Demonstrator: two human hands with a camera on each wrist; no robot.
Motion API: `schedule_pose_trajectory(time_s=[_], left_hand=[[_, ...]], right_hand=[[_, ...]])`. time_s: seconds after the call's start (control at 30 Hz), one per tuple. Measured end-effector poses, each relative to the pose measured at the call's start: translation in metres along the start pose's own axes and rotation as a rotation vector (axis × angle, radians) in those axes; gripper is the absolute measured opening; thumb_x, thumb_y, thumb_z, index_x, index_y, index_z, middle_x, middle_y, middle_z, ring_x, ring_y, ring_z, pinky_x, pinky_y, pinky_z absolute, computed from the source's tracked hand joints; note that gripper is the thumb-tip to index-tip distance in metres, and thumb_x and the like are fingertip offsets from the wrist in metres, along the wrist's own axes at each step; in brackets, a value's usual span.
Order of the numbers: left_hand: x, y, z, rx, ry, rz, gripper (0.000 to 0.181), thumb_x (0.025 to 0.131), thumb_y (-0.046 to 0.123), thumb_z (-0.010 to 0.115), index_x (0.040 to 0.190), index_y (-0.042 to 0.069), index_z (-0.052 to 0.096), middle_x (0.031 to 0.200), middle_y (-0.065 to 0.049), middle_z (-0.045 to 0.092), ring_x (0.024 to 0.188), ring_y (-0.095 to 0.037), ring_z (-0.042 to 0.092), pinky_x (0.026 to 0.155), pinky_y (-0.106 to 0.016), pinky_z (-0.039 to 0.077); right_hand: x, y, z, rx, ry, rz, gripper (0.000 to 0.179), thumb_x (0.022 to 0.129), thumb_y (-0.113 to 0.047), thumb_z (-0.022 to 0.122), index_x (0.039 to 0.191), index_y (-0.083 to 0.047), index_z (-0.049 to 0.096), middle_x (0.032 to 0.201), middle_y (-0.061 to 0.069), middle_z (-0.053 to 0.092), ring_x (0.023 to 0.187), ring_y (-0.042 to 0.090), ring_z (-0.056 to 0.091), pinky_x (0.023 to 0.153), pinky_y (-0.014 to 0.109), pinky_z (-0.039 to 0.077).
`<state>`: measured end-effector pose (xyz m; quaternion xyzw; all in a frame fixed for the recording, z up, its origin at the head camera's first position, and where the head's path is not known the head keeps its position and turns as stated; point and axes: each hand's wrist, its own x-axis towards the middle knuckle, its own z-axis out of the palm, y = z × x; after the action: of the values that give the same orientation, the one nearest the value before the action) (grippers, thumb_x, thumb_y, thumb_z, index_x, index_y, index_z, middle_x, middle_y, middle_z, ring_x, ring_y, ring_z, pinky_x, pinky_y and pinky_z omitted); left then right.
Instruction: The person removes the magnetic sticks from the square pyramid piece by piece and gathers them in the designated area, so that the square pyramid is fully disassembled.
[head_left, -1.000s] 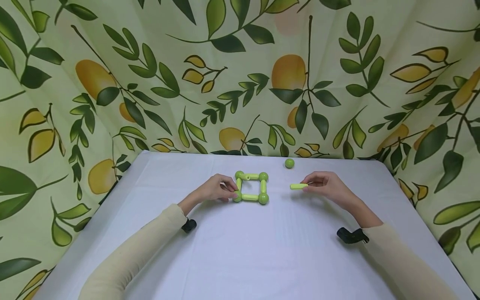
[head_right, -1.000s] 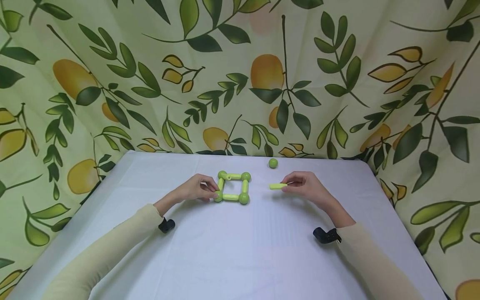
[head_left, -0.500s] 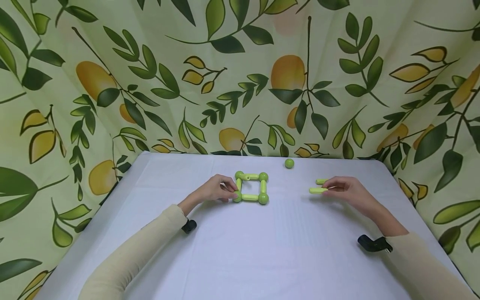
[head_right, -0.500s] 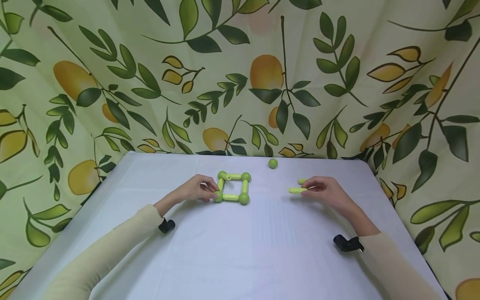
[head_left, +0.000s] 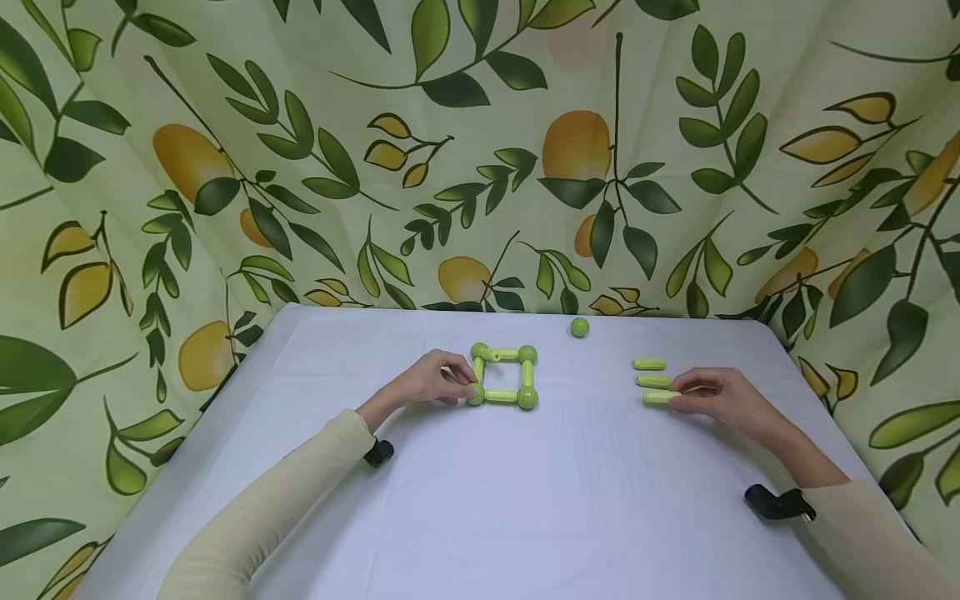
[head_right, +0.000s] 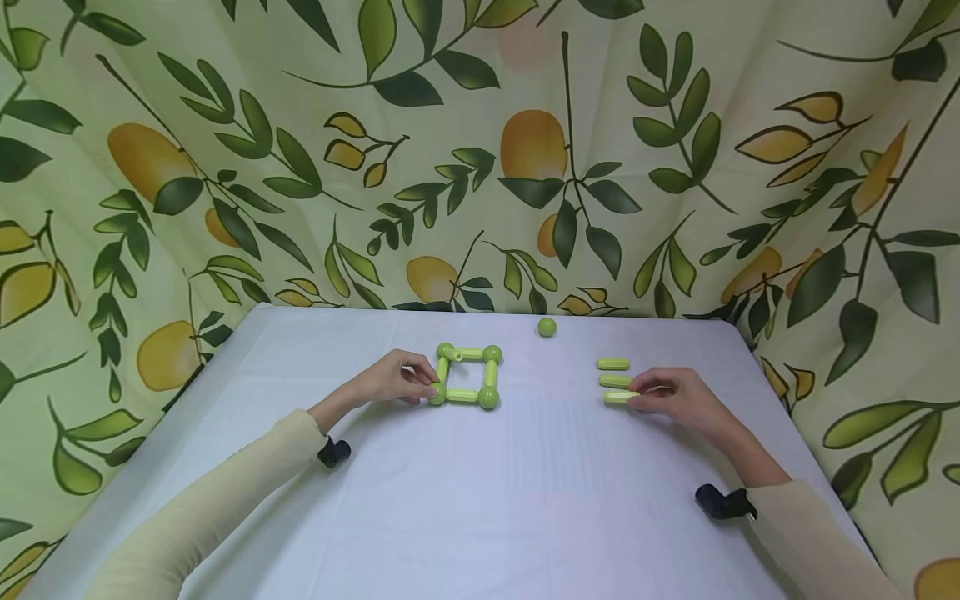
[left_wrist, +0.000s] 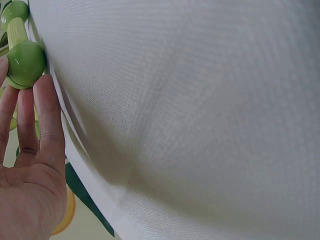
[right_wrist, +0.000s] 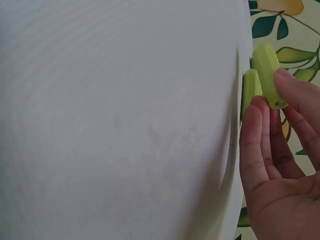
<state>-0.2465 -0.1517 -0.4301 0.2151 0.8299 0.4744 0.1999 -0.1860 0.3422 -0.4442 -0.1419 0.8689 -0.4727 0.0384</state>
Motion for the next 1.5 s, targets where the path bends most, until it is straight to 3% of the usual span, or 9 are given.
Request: schedule_pose_trajectory(time_s=[0.53, 1.1, 1.27, 1.5], left_hand=[[0.000, 0.000, 0.000, -0.026, -0.004, -0.005, 0.017, 0.088, 0.005, 0.081, 0.101, -0.001, 0.073, 0.094, -0.009, 0.065, 0.078, -0.021, 0.067, 0.071, -0.039, 0.060], [0.000, 0.000, 0.001, -0.013, 0.000, 0.003, 0.014, 0.087, 0.004, 0.080, 0.099, 0.000, 0.073, 0.093, -0.008, 0.065, 0.077, -0.019, 0.066, 0.070, -0.037, 0.060], [0.000, 0.000, 0.001, -0.017, 0.001, 0.000, 0.015, 0.087, 0.004, 0.081, 0.099, 0.000, 0.073, 0.092, -0.007, 0.064, 0.077, -0.018, 0.065, 0.070, -0.036, 0.060], [-0.001, 0.001, 0.001, -0.012, 0.002, 0.004, 0.015, 0.087, 0.004, 0.081, 0.099, 0.000, 0.073, 0.093, -0.008, 0.064, 0.077, -0.018, 0.065, 0.070, -0.037, 0.060]], right_hand=[[0.007, 0.002, 0.004, -0.104, 0.002, 0.035, 0.023, 0.087, -0.009, 0.083, 0.105, 0.001, 0.074, 0.106, 0.015, 0.069, 0.088, 0.016, 0.063, 0.072, 0.021, 0.054], [0.007, -0.004, 0.005, -0.093, -0.037, 0.034, 0.019, 0.086, -0.009, 0.083, 0.101, -0.001, 0.074, 0.100, 0.010, 0.070, 0.085, 0.017, 0.064, 0.072, 0.024, 0.054], [0.007, -0.006, -0.004, -0.123, -0.053, 0.014, 0.020, 0.089, -0.014, 0.081, 0.105, -0.004, 0.074, 0.105, 0.009, 0.071, 0.091, 0.017, 0.065, 0.075, 0.024, 0.054], [0.016, -0.016, -0.007, -0.066, -0.014, -0.005, 0.029, 0.091, -0.017, 0.080, 0.113, 0.001, 0.072, 0.115, 0.017, 0.068, 0.096, 0.014, 0.065, 0.076, 0.022, 0.054]])
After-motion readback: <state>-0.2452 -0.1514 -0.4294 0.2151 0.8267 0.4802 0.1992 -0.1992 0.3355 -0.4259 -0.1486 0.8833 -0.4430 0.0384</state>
